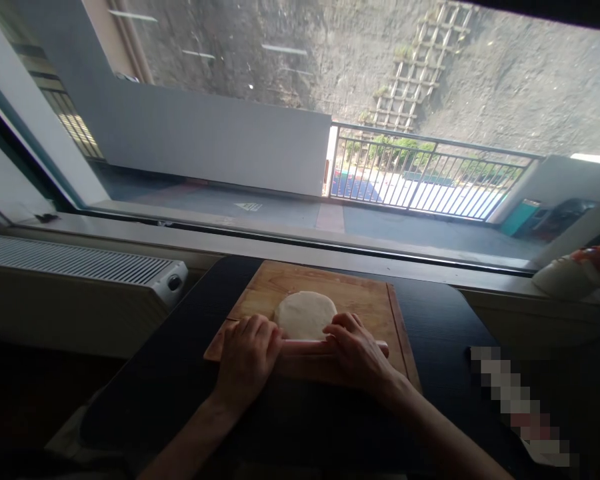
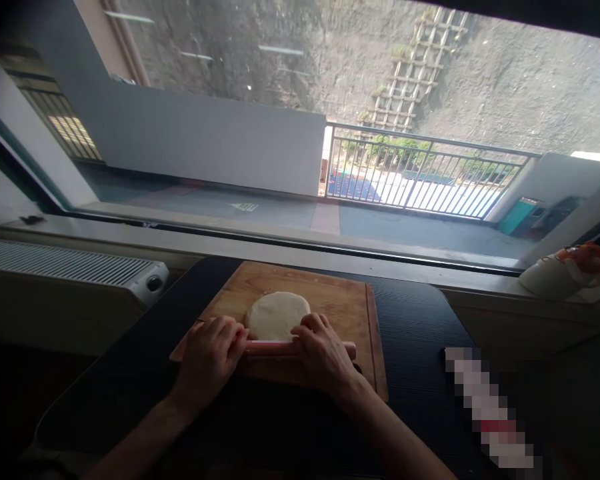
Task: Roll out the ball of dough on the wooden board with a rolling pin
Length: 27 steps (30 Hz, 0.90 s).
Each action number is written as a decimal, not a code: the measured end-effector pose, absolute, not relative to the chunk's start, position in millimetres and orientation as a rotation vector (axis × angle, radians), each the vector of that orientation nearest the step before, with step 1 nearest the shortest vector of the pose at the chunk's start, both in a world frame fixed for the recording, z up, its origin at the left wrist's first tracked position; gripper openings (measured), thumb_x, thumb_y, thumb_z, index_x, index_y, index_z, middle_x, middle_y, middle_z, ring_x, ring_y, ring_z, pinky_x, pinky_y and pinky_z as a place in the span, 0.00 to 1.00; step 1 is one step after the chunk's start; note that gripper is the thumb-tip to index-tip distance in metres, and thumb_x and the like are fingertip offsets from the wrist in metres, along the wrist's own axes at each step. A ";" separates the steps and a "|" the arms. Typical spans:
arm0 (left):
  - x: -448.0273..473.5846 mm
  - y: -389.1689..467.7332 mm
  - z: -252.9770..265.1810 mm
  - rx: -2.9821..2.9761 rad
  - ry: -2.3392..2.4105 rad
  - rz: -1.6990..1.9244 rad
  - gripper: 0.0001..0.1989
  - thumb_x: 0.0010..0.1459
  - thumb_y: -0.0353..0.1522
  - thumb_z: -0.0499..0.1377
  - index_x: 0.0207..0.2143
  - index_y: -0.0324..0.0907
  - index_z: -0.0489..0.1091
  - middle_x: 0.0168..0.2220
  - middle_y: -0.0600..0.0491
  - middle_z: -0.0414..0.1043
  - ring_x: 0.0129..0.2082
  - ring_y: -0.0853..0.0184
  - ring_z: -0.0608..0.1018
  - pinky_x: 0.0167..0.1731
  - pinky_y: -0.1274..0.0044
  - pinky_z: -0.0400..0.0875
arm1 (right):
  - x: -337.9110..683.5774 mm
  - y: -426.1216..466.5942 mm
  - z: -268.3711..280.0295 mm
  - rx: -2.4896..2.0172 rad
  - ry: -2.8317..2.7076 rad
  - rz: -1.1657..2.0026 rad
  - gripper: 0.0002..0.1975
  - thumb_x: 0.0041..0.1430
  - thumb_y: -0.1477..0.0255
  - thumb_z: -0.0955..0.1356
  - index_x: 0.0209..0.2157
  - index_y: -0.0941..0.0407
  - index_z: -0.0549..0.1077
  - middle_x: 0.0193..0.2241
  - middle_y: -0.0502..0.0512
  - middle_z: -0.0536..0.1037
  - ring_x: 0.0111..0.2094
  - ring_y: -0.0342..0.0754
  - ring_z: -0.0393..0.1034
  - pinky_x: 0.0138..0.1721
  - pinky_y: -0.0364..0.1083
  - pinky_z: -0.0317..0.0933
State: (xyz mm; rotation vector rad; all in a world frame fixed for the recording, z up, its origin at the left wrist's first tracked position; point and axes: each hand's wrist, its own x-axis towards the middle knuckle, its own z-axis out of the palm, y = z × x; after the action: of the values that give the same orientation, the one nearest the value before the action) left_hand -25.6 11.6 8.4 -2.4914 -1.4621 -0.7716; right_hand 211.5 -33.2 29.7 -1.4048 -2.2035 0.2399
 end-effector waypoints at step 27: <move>-22.3 22.3 7.1 -2.424 -1.479 -0.724 0.13 0.62 0.33 0.46 0.24 0.42 0.61 0.25 0.53 0.64 0.29 0.64 0.67 0.33 0.70 0.56 | 206.3 -48.9 13.5 -1.539 -2.237 -0.024 0.15 0.64 0.69 0.60 0.51 0.48 0.65 0.43 0.54 0.70 0.42 0.50 0.61 0.40 0.48 0.58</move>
State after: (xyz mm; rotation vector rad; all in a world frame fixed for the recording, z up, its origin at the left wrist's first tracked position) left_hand -22.3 22.3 7.1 -2.4245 -1.4795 -0.7236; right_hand 206.3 -48.9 13.5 -1.5393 -2.2366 -0.0238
